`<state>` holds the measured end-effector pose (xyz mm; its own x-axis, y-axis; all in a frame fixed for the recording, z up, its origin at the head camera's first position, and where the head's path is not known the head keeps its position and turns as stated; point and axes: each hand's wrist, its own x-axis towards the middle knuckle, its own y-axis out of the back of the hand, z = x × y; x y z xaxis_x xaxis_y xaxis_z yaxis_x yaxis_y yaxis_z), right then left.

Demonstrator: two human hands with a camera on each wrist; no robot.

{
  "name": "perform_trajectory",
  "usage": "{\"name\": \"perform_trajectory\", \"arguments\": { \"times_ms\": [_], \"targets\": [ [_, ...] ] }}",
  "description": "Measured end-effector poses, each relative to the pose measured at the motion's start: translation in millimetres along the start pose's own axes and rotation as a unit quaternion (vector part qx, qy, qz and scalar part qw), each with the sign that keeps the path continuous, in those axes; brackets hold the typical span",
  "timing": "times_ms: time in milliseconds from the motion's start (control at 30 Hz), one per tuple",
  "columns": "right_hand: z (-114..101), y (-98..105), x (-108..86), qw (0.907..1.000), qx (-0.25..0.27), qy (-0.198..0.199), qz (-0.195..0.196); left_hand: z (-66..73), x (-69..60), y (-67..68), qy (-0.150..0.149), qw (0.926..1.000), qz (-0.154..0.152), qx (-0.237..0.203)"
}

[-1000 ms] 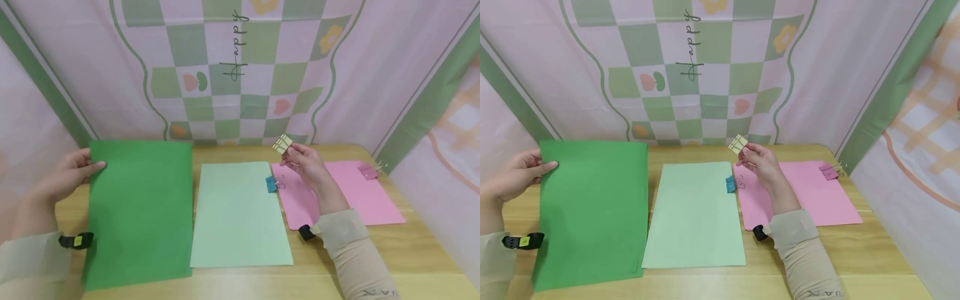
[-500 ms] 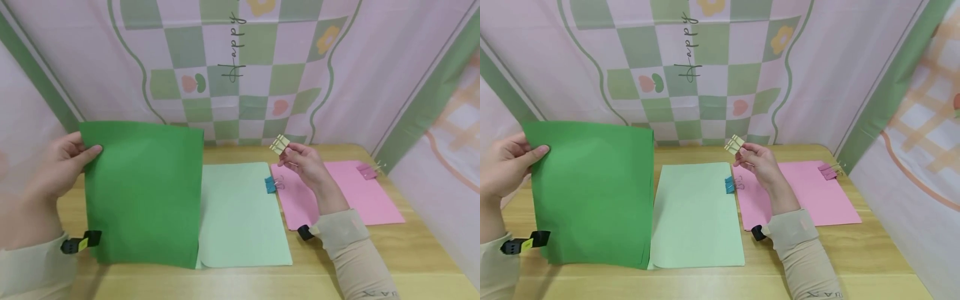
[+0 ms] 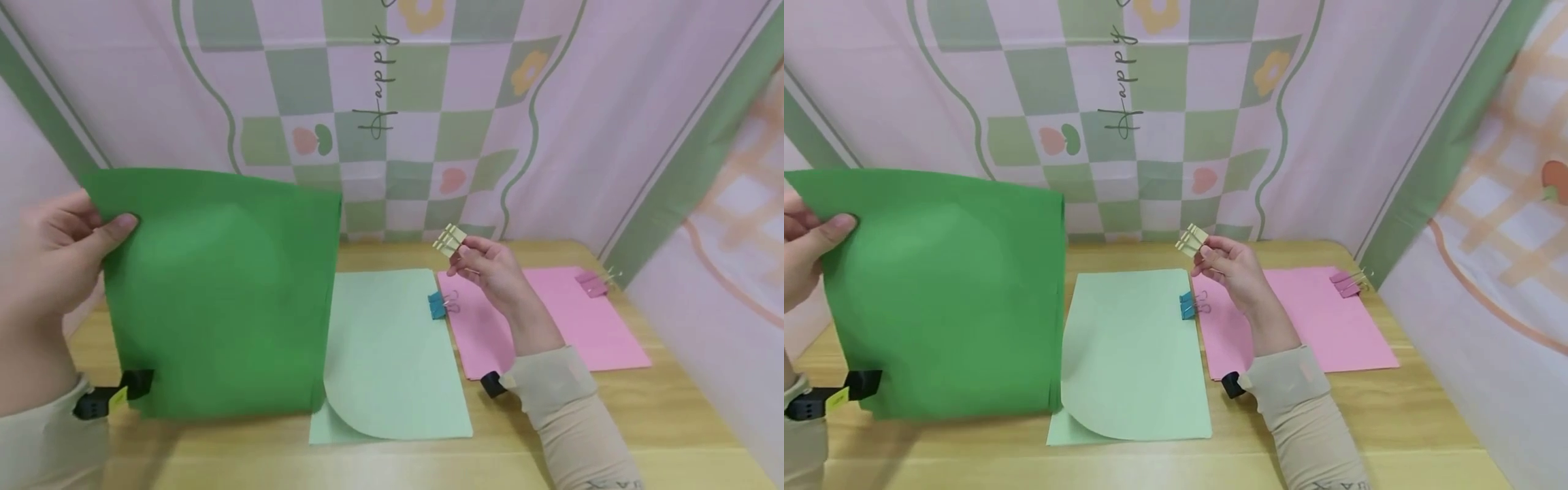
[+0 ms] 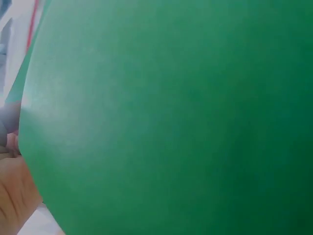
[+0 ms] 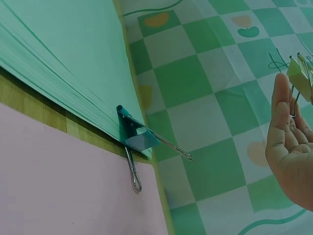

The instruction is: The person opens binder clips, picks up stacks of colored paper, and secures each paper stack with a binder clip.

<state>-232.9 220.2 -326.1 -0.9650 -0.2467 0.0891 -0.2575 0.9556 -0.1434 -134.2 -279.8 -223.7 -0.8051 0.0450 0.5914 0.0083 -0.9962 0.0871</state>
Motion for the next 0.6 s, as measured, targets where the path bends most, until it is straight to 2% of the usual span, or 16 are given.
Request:
{"name": "perform_trajectory", "arguments": {
  "times_ms": [100,167,200,300,433,500,600],
  "targets": [
    [-1.8,-2.3,0.2,1.0000,-0.001,0.004,-0.005,6.7,5.6,0.4,-0.046,0.9986,0.004,-0.026],
    [-3.1,-3.7,0.0,0.9999,-0.001,0.005,-0.009,10.1,7.9,-2.2,-0.050,0.9983,0.014,-0.025],
    [-3.8,-4.3,-0.4,0.9999,0.000,0.005,-0.010,11.5,8.3,-4.3,-0.051,0.9984,0.021,-0.010],
    [-4.8,-5.9,-1.0,0.9998,-0.003,0.006,-0.017,13.2,8.4,-18.3,-0.024,0.9977,0.062,-0.009],
    [-4.0,-8.6,-2.5,0.9994,-0.008,0.009,-0.032,12.2,12.2,-41.5,-0.009,0.9909,0.121,-0.059],
    [-3.1,-10.5,-3.3,0.9991,-0.012,0.011,-0.038,10.7,16.3,-51.0,-0.014,0.9883,0.136,-0.068],
    [-4.1,-11.3,-5.2,0.9991,-0.015,0.012,-0.039,7.0,19.4,-64.0,-0.002,0.9872,0.142,-0.073]
  ]
}}
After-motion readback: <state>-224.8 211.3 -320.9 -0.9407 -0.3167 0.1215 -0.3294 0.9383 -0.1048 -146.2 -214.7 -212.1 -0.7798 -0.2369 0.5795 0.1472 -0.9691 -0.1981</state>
